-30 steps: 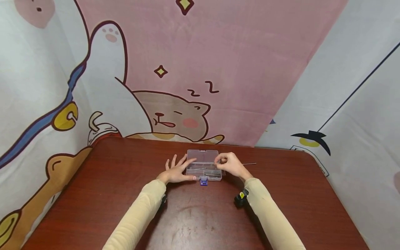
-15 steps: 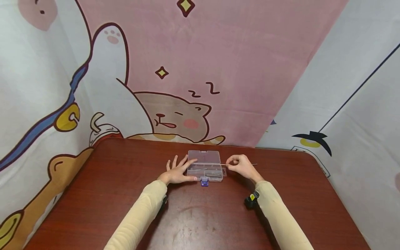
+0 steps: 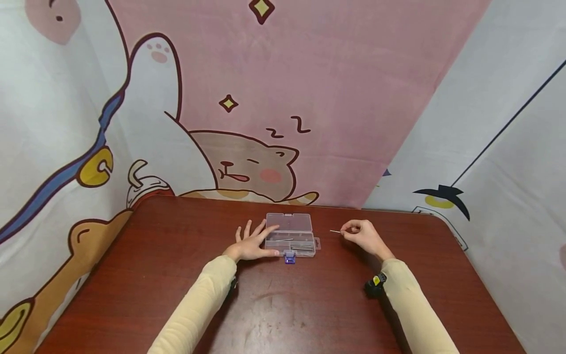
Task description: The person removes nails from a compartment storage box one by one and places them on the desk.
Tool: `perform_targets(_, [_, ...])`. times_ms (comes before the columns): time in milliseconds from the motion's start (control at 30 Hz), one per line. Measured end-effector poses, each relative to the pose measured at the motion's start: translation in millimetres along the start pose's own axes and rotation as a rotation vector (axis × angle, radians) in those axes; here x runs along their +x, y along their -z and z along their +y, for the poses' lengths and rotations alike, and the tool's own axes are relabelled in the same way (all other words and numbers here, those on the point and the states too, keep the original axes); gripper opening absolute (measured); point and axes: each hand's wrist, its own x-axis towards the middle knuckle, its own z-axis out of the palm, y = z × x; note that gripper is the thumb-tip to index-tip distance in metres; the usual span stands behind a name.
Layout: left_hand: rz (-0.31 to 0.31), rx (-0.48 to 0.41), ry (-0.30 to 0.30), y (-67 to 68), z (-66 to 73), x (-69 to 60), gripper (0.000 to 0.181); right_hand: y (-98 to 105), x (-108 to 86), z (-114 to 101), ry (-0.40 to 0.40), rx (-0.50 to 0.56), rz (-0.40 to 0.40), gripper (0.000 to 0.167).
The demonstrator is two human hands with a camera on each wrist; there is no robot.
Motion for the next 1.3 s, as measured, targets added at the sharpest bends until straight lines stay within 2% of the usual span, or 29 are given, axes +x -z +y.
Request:
perform_targets(167, [-0.006,-0.015,0.0,0.3,1.2,-0.1,0.084,9.1,-3.9,8.8,0.002,-0.039,0.023,0.005])
perform_targets(433, [-0.002,-0.008,-0.001,0.0,1.5,-0.1,0.083,13.3,-7.1,23.9,-0.048,-0.03,0.041,0.005])
perform_targets(700, [-0.002,-0.011,0.003,-0.1,0.8,0.0,0.082,20.5,-4.3,32.6,-0.065,-0.089,-0.008,0.005])
perform_targets(900, [0.0,-0.016,-0.003,0.2,1.3,0.4,0.081,24.7,-3.0,37.4,-0.04,-0.123,-0.015,0.005])
perform_targets(1300, [0.004,-0.005,-0.006,0.2,1.1,-0.9,0.083,24.0,1.1,33.4,0.008,-0.153,-0.029,0.005])
